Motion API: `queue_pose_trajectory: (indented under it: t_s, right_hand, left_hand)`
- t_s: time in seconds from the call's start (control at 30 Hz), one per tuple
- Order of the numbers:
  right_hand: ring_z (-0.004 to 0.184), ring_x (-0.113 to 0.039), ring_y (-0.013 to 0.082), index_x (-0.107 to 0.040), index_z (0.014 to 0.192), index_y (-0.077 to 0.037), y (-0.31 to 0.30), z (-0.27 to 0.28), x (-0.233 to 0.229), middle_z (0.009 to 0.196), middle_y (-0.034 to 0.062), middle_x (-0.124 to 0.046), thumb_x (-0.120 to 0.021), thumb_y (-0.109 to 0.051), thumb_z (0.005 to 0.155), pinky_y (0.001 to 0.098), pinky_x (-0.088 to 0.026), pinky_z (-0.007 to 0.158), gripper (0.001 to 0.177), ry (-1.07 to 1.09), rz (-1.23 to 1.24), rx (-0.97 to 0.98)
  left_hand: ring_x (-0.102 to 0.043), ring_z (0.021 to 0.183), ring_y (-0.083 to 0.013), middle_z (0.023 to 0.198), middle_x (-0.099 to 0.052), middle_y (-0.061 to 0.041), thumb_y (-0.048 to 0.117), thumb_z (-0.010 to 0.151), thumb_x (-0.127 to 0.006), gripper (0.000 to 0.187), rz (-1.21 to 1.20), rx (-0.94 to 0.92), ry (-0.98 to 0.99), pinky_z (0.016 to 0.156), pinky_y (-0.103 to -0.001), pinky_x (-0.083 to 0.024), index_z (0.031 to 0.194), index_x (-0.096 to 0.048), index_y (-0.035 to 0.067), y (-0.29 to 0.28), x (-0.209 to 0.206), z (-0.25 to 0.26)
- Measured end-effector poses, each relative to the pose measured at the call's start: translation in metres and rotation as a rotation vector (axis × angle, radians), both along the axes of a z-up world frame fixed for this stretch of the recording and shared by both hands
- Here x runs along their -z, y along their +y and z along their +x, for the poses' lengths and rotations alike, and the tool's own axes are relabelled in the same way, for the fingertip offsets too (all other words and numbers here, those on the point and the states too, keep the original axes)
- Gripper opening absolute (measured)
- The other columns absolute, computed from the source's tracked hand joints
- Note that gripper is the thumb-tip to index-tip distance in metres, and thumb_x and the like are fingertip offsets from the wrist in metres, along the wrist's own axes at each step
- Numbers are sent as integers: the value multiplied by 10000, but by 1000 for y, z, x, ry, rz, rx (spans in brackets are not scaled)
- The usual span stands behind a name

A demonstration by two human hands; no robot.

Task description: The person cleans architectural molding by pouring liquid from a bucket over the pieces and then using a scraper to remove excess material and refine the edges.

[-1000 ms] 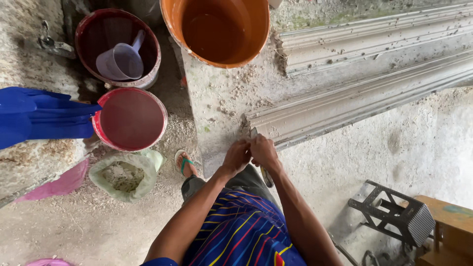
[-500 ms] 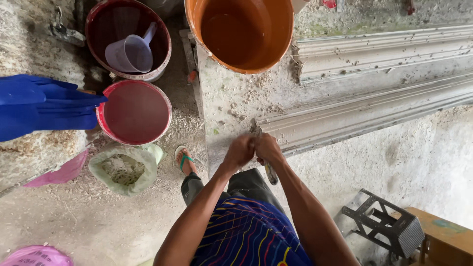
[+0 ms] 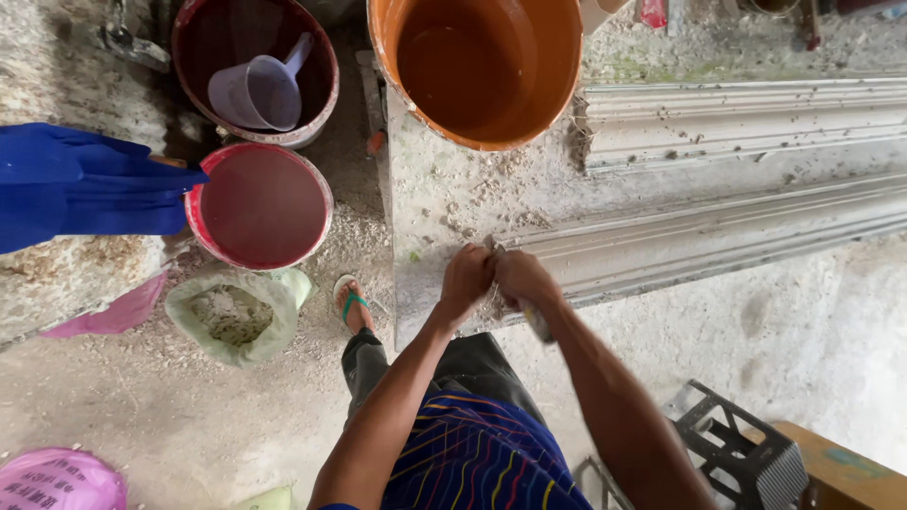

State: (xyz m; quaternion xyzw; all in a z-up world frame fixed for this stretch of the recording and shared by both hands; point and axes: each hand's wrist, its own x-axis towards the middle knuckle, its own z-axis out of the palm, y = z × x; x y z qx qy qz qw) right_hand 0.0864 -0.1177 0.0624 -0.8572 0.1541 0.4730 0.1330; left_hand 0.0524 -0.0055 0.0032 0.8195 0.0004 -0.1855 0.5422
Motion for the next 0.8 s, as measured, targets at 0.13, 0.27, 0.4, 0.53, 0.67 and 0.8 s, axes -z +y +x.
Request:
queue_pose_trajectory:
  t_s: [0.13, 0.27, 0.4, 0.53, 0.67, 0.8]
  right_hand:
    - [573, -708, 406, -602, 1036, 170, -20, 40, -4, 759, 392, -657, -477, -166, 937, 528, -607, 487, 372, 299, 199, 236]
    - [438, -601, 289, -522, 1089, -60, -14, 43, -83, 630, 220, -581, -546, -349, 874, 415, -503, 362, 361, 3, 462, 732]
    - [422, -599, 421, -343, 1266, -109, -61, -90, -79, 784, 359, -576, -492, -549, 1031, 467, -523, 331, 522, -241, 594, 823]
    - [705, -637, 418, -372, 1501, -166, -40, -199, -47, 993, 255, -603, -490, -400, 936, 518, -537, 582, 622, -287, 485, 469]
    - [906, -670, 552, -391, 1563, -378, 2, -210, -19, 1156, 183, -618, -564, -405, 965, 654, -563, 816, 623, -356, 103, 215]
    - [884, -688, 569, -403, 1559, -341, 19, -218, -19, 1103, 257, -638, -468, -441, 1036, 664, -567, 767, 536, -387, 66, 215]
  left_hand:
    - [-674, 866, -434, 893, -593, -151, 314, 991, -541, 240, 18, 61, 33, 721, -544, -565, 919, -675, 128, -2, -6, -14]
    - [-678, 981, -295, 1049, -612, -140, 207, 1028, -525, 209, 99, 116, -16, 862, -360, -586, 1155, -661, 110, 19, -2, -26]
    - [-545, 1252, -388, 1283, -521, -235, 352, 955, -559, 518, 282, 110, -442, 1032, -514, -496, 1398, -530, 84, 55, -37, -21]
    - [-115, 1535, -535, 1681, -134, -239, 826, 655, -706, 1238, 489, 424, -447, 1201, -729, -116, 1644, -201, 280, 50, -11, -15]
    - [-162, 1525, -530, 1696, -142, -232, 879, 863, -429, 918, 507, 417, -456, 1190, -736, -91, 1608, -293, 361, 40, -7, 11]
    - [-186, 1530, -510, 1688, -259, -157, 538, 975, -581, 528, 571, 302, -544, 1168, -748, -113, 1473, -556, 362, 56, -9, 68]
